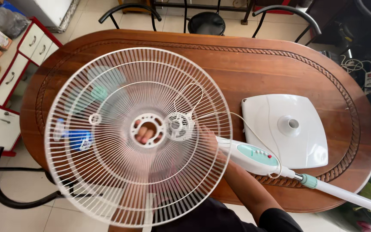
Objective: The person wipes the fan base with a red cloth, then attaches the fan neck to the base. They place the front grille over the motor housing and secure it with a plastic nut. Finally, they pick up the fan blades.
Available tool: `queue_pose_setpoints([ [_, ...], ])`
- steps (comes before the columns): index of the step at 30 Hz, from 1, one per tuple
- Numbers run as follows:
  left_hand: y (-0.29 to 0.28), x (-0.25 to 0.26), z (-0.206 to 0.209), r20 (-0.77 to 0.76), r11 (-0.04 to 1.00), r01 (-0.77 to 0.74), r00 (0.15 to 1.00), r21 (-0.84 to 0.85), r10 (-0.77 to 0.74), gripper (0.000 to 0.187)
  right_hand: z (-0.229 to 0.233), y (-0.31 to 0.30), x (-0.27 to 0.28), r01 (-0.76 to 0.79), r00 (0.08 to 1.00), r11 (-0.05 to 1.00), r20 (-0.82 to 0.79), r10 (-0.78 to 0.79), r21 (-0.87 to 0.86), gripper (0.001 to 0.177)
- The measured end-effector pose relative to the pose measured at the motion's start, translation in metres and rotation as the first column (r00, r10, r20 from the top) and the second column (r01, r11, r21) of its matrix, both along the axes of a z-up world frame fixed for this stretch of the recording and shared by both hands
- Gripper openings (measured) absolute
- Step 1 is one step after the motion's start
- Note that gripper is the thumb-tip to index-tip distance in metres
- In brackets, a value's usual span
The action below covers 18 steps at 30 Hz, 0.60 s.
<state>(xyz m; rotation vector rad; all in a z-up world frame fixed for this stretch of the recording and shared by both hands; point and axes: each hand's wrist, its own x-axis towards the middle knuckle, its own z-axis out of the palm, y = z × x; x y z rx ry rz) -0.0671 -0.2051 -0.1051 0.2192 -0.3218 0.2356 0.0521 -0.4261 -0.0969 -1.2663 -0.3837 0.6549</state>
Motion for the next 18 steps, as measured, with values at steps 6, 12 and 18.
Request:
queue_pose_setpoints([
  [6, -0.027, 0.059, -0.046, 0.247, 0.967, 0.220, 0.952, -0.129, -0.184, 0.046, -0.007, -0.004, 0.008, -0.040, 0.983, 0.998, -0.175, 0.048, 0.046, 0.058],
  [12, -0.045, 0.042, -0.078, 0.099, 0.976, 0.159, 0.984, -0.148, -0.145, 0.046, -0.015, -0.001, 0.005, -0.021, 0.972, 0.999, -0.231, 0.029, 0.037, 0.058],
  [18, -0.033, 0.047, -0.101, 0.065, 0.987, 0.161, 0.985, -0.012, -0.160, 0.045, -0.025, -0.005, -0.008, -0.001, 0.956, 0.999, -0.293, 0.015, 0.047, 0.058],
])
